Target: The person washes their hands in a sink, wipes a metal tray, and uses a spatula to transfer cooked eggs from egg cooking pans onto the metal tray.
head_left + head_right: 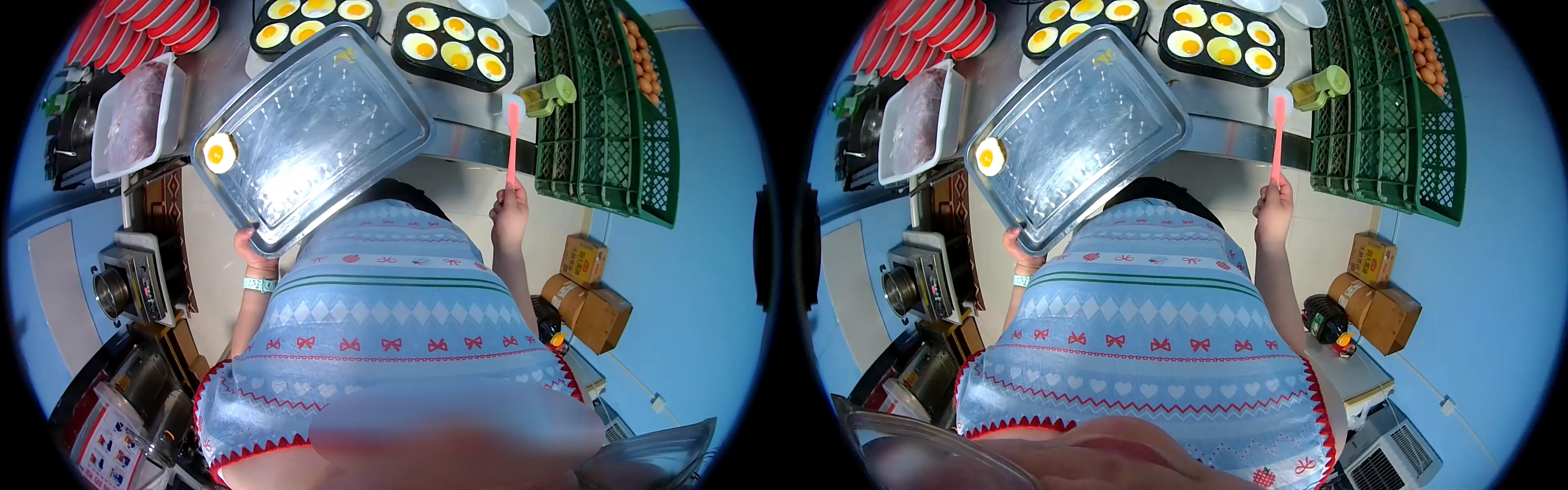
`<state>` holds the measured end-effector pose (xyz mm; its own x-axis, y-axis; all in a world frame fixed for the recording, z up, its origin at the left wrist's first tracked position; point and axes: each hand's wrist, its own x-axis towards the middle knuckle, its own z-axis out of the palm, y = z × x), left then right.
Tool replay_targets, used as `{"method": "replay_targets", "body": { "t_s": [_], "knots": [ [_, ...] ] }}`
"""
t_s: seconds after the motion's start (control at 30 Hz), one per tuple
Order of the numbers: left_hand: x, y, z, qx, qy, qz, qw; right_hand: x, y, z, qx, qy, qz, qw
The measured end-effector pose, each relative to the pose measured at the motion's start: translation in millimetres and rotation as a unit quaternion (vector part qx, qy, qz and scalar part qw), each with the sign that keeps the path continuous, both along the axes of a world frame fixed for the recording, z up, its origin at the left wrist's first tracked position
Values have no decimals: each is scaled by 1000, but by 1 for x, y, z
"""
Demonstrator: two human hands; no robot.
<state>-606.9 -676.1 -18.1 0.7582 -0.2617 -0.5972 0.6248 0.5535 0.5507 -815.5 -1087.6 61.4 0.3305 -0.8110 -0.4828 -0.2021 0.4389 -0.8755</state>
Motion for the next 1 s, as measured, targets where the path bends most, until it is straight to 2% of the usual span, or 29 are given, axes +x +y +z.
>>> {"method": "replay_targets", "body": {
  "t_s": [0.27, 0.4, 0.47, 0.53, 0.57, 0.63, 0.67, 0.77, 0.83, 1.0],
  "knots": [
    [2, 3, -7, -27, 11, -11, 1000, -2, -1, 0, -24, -2, -1, 1000],
    [2, 2, 4, -56, 21, 20, 998, 1, 0, 5, -81, 50, 15, 995],
    [1, 6, -6, -31, 15, 20, 999, -2, -6, -1, -112, 74, 33, 990],
    [1, 5, -8, -7, 8, 20, 1000, -7, -22, -16, -272, 137, 92, 948],
    [1, 3, -6, -2, 3, 23, 1000, -6, -32, -19, -273, 136, 93, 948],
    [-1, 3, -5, 3, 1, 27, 1000, 7, -48, -11, -461, 236, 136, 845],
    [-2, 4, -6, 9, 3, 24, 1000, 27, -46, 20, -448, 278, 139, 838],
    [0, 8, -9, 16, 4, 19, 1000, 65, -90, 40, -571, 335, 192, 724],
    [-1, 8, -8, 17, 4, 17, 1000, 95, -121, 52, -580, 405, 236, 666],
    [-3, 7, -7, -13, 4, 31, 999, 156, -193, 57, -579, 451, 323, 597]
  ]
}}
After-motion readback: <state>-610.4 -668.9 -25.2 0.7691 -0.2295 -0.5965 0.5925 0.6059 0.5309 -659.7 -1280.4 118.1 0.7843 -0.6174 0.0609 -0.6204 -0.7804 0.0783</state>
